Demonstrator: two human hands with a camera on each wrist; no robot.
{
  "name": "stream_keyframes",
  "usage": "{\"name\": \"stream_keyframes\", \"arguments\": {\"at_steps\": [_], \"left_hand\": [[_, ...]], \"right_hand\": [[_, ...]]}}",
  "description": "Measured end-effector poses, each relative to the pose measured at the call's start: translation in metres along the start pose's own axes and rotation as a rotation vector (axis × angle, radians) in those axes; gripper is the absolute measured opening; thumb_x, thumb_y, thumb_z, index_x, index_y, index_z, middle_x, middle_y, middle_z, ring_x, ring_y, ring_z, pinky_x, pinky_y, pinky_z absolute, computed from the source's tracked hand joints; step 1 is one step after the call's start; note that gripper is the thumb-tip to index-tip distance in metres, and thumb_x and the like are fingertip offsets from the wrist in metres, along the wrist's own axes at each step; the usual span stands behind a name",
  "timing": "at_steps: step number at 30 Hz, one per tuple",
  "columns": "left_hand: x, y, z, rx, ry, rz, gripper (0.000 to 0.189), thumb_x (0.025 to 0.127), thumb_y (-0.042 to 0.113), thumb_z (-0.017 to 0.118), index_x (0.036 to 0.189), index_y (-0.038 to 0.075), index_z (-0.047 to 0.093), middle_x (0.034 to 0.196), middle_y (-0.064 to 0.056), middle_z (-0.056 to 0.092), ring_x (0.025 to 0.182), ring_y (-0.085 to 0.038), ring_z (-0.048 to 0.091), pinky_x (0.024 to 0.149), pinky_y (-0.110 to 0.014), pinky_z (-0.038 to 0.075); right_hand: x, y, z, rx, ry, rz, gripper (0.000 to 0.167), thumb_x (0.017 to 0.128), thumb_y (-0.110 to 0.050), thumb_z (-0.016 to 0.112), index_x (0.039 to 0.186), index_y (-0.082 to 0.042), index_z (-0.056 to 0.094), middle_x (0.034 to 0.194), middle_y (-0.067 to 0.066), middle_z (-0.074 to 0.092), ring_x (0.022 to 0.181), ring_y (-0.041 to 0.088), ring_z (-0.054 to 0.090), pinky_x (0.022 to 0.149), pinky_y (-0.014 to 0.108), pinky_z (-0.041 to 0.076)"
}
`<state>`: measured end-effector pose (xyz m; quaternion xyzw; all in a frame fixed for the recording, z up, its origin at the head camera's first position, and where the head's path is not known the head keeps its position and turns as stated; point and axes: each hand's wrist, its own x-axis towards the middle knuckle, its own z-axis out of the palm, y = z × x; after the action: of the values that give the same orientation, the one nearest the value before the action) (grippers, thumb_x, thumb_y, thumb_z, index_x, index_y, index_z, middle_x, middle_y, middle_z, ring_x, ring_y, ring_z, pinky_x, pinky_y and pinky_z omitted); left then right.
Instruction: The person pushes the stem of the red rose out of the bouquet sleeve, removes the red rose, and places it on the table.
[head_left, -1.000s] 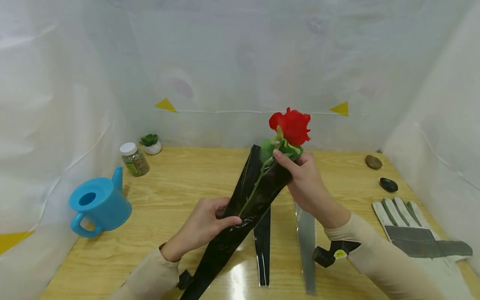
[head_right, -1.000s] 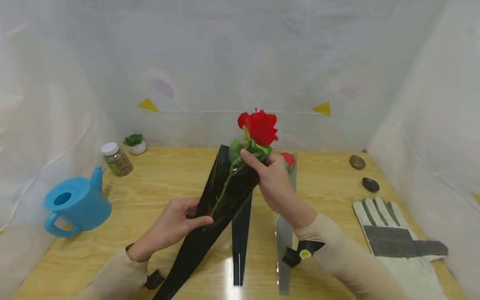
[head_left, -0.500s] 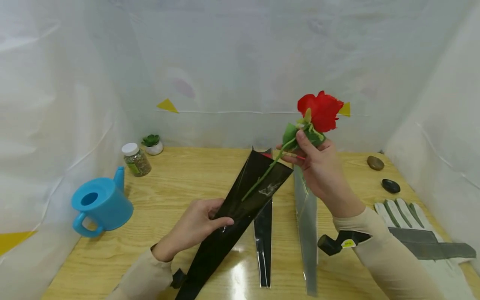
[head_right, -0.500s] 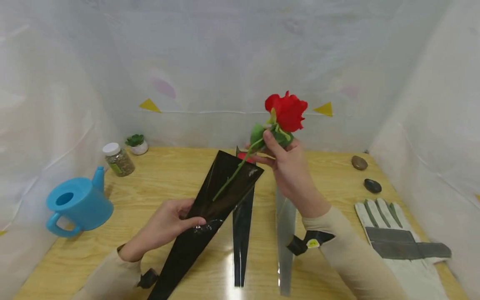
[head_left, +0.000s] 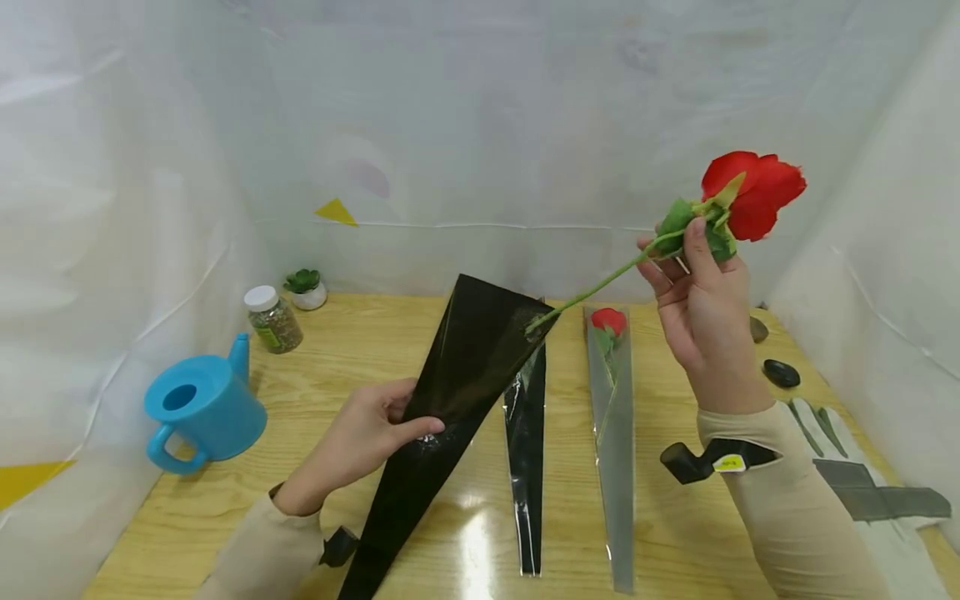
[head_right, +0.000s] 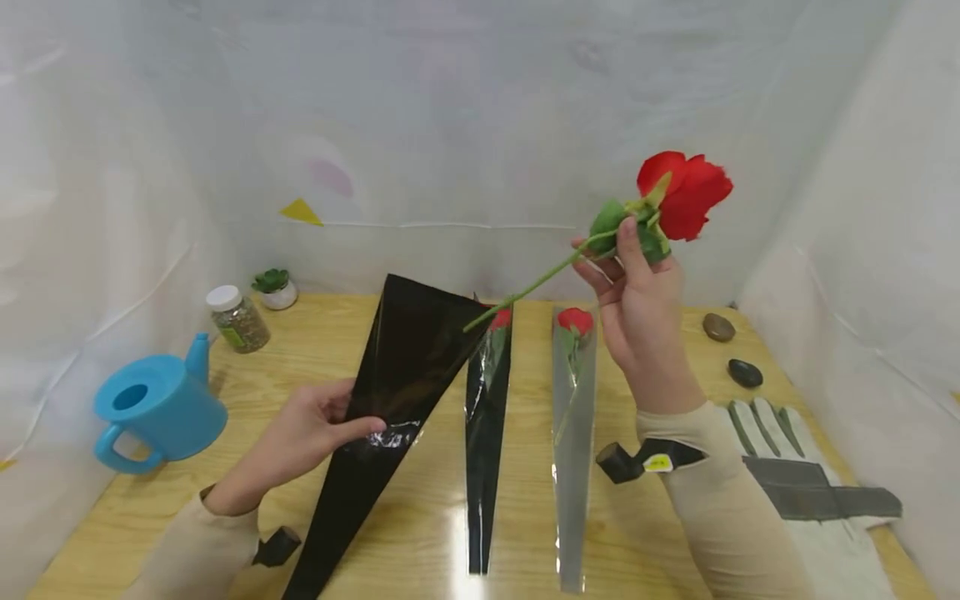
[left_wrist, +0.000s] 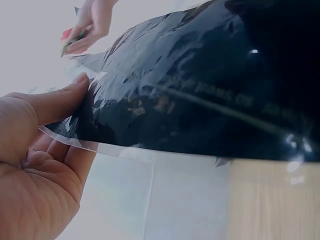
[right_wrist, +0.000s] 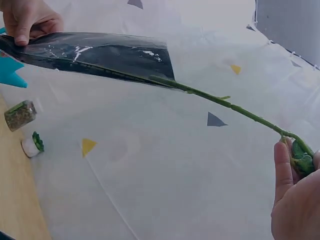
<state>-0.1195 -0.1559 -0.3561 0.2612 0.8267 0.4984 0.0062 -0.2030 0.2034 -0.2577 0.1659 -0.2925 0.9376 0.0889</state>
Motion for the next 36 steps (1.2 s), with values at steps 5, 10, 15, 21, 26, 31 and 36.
{"name": "stream_keyframes", "arguments": {"at_steps": [5, 10, 15, 21, 26, 31, 36], "left_hand": [[0.000, 0.002, -0.009, 0.015, 0.057, -0.015, 0.020, 0.090, 0.022, 0.073, 0.106, 0.015, 0.065, 0.063, 0.006, 0.031, 0.059, -0.013, 0.029, 0.060, -0.033, 0.033], [0.001, 0.002, -0.020, 0.020, 0.098, -0.048, 0.022, 0.088, 0.022, 0.076, 0.105, 0.011, 0.067, 0.062, 0.006, 0.040, 0.056, -0.012, 0.036, 0.055, -0.031, 0.034], [0.002, -0.002, -0.031, -0.019, 0.106, -0.089, 0.047, 0.089, 0.022, 0.074, 0.134, 0.015, 0.060, 0.079, 0.000, 0.066, 0.066, -0.016, 0.057, 0.059, -0.031, 0.045], [0.015, -0.017, -0.045, -0.118, 0.117, -0.143, 0.054, 0.090, 0.019, 0.074, 0.140, 0.012, 0.055, 0.108, -0.009, 0.071, 0.097, -0.021, 0.069, 0.085, -0.037, 0.053], [0.024, -0.032, -0.056, -0.088, 0.159, -0.270, 0.070, 0.090, 0.027, 0.075, 0.148, 0.004, 0.043, 0.116, -0.022, 0.064, 0.104, -0.032, 0.063, 0.091, -0.040, 0.049], [0.031, -0.054, -0.063, -0.125, 0.175, -0.369, 0.076, 0.088, 0.035, 0.076, 0.150, 0.008, 0.041, 0.114, -0.019, 0.064, 0.101, -0.028, 0.062, 0.093, -0.041, 0.047], [0.036, -0.081, -0.062, -0.238, 0.156, -0.394, 0.058, 0.091, 0.025, 0.074, 0.143, 0.011, 0.052, 0.109, -0.021, 0.068, 0.092, -0.026, 0.068, 0.085, -0.043, 0.052]], "right_hand": [[0.010, -0.008, -0.010, 0.122, 0.094, 0.021, 0.043, 0.095, -0.012, 0.062, 0.134, 0.001, 0.050, 0.104, 0.022, 0.063, 0.087, 0.032, 0.070, 0.076, 0.036, 0.055], [0.019, -0.010, -0.022, 0.221, 0.154, 0.035, 0.044, 0.094, -0.014, 0.064, 0.134, -0.001, 0.051, 0.100, 0.022, 0.063, 0.084, 0.031, 0.069, 0.073, 0.035, 0.056], [0.021, 0.012, -0.032, 0.049, 0.123, 0.112, 0.040, 0.094, -0.015, 0.065, 0.129, 0.001, 0.054, 0.099, 0.020, 0.065, 0.084, 0.029, 0.070, 0.072, 0.032, 0.057], [0.010, 0.057, -0.040, -0.313, 0.050, 0.348, 0.039, 0.096, -0.022, 0.066, 0.126, 0.000, 0.057, 0.101, 0.015, 0.069, 0.087, 0.023, 0.071, 0.073, 0.029, 0.056], [0.003, 0.092, -0.043, -0.518, -0.057, 0.553, 0.043, 0.097, -0.026, 0.065, 0.128, 0.003, 0.055, 0.108, 0.014, 0.068, 0.096, 0.025, 0.069, 0.082, 0.035, 0.054], [-0.004, 0.128, -0.051, -0.639, -0.189, 0.714, 0.042, 0.099, -0.024, 0.063, 0.128, 0.006, 0.056, 0.108, 0.018, 0.067, 0.106, 0.036, 0.065, 0.089, 0.044, 0.051], [-0.018, 0.162, -0.062, -0.710, -0.241, 0.843, 0.035, 0.100, -0.020, 0.062, 0.124, 0.006, 0.059, 0.107, 0.020, 0.066, 0.095, 0.032, 0.068, 0.093, 0.051, 0.047]]}}
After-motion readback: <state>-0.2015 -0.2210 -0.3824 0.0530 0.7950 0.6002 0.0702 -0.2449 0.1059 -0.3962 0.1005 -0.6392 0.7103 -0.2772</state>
